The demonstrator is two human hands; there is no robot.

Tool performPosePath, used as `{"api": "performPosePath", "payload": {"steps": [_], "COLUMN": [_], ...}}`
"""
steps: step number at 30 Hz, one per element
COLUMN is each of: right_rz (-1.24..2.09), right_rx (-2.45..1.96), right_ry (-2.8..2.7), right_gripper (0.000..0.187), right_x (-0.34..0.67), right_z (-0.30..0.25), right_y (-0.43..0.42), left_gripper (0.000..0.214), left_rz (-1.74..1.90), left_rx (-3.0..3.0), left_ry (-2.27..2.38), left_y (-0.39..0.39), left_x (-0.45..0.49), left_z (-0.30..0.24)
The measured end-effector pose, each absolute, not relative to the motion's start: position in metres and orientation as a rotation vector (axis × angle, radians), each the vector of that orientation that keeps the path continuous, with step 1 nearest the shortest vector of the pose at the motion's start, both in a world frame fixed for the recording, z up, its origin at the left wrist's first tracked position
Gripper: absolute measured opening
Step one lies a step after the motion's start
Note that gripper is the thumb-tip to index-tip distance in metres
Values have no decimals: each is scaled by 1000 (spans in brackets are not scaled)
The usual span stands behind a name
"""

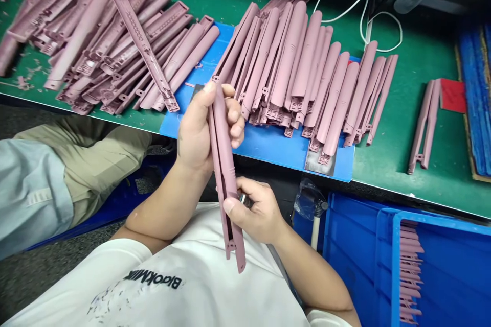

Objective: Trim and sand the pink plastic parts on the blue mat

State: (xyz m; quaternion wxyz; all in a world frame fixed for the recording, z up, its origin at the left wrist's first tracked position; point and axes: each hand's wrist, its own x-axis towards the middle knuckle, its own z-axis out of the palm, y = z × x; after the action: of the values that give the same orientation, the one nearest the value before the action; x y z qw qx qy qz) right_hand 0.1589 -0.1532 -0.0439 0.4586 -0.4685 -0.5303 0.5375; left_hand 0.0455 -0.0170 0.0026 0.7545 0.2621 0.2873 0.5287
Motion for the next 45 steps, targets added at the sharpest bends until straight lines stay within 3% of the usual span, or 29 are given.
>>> {"api": "performPosePath", "payload": {"steps": [6, 15, 19, 22, 25, 29, 45], "right_rz": [1382, 1447, 1491, 1267, 776, 403, 230], "right_rx": [-1058, -1104, -1060, -1178, -1276, -1226, -1264], "right_ry": [-1188, -1175, -1230, -1369, -1655, -1885, -1936], "right_gripper": [28, 51, 53, 37, 18, 25, 22], "right_x": [156, 155, 166, 183, 196, 201, 198], "right_z": [-45, -51, -50, -44, -34, -27, -29], "right_y": [-156, -160, -162, -158, -148, -136, -126], "left_gripper": [20, 22, 21, 22, 21, 19, 21], "left_rz": [1182, 1109, 1094, 1090, 1079, 1052, 969], "left_rx": [595, 557, 636, 688, 682, 658, 610], "left_ry": [699, 690, 726, 756, 772, 753, 758], "left_y": [-17, -17, -20, -21, -22, -23, -22], "left_x": [48, 48, 48, 47, 47, 48, 49], "left_z": [-3, -3, 0, 2, 3, 2, 0]}}
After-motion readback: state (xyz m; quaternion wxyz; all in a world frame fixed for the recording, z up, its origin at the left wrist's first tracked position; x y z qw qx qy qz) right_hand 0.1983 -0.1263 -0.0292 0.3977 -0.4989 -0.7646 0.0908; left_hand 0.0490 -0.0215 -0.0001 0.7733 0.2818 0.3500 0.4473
